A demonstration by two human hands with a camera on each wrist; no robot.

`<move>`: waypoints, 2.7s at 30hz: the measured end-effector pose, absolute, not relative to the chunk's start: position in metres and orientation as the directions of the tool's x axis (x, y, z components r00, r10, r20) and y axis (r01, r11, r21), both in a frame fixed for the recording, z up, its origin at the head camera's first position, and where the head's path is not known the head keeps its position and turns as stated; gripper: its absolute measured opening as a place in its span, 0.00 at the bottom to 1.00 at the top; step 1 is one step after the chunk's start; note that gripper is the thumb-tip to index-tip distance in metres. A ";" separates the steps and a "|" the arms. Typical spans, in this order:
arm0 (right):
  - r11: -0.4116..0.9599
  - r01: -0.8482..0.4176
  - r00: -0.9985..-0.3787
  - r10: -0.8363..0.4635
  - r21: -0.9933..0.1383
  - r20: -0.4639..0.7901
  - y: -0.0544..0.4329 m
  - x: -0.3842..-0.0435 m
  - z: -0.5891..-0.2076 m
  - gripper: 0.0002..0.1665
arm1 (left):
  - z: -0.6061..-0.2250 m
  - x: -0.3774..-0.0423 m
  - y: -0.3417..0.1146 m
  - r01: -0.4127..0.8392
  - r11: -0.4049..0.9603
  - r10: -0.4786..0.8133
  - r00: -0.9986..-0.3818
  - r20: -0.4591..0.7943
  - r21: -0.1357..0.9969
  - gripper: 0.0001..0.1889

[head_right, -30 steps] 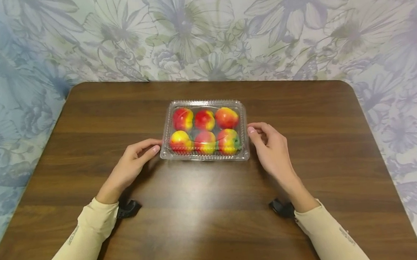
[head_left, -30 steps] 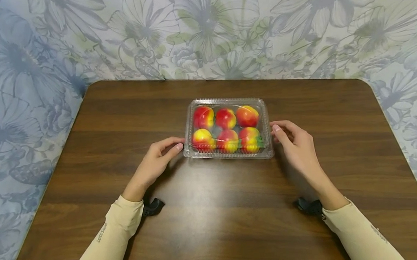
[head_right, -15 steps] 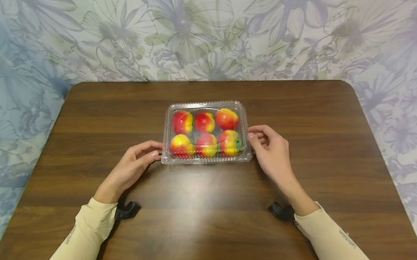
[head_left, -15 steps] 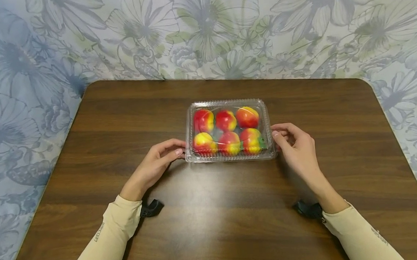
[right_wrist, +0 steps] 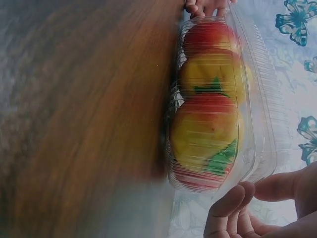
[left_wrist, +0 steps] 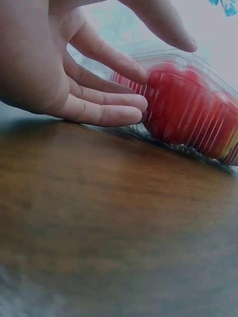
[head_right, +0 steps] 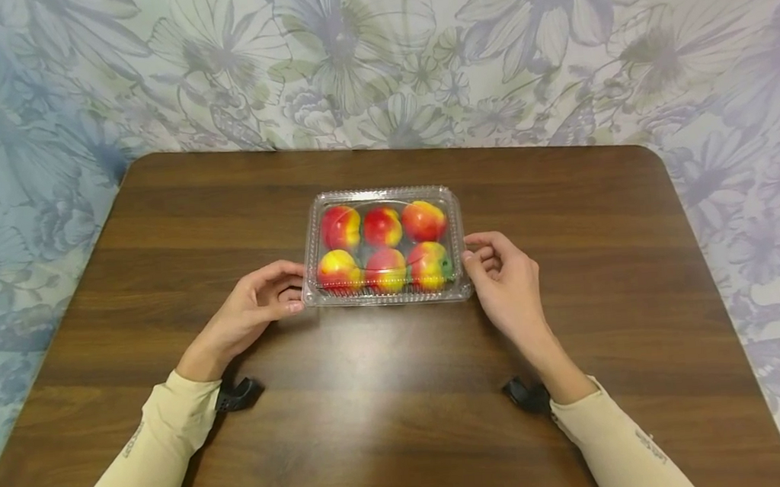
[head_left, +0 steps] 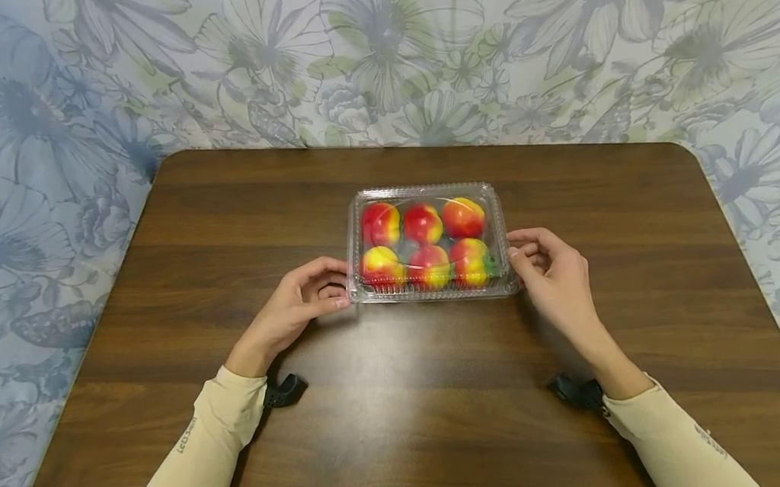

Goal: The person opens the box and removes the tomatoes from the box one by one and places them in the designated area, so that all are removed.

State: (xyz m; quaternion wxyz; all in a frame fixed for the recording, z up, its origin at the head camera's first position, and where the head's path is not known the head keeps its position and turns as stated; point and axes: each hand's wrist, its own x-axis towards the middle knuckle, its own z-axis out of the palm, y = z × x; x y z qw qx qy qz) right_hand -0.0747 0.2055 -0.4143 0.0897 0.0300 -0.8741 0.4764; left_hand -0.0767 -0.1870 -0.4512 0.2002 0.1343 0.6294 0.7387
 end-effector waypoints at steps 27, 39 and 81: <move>0.522 -0.178 -0.982 -0.037 -0.834 0.186 0.206 -0.074 -0.414 0.15 | -0.457 -0.074 -0.174 -0.278 -0.366 0.528 -0.848 -0.049 0.888 0.15; 0.519 -0.164 -0.984 -0.025 -0.839 0.177 0.206 -0.072 -0.415 0.15 | -0.460 -0.068 -0.166 -0.266 -0.413 0.495 -0.868 -0.030 0.871 0.11; 0.430 -0.127 -0.989 0.013 -0.894 0.147 0.202 -0.072 -0.416 0.14 | -0.463 -0.058 -0.139 -0.162 -0.469 0.252 -0.967 -0.045 0.868 0.10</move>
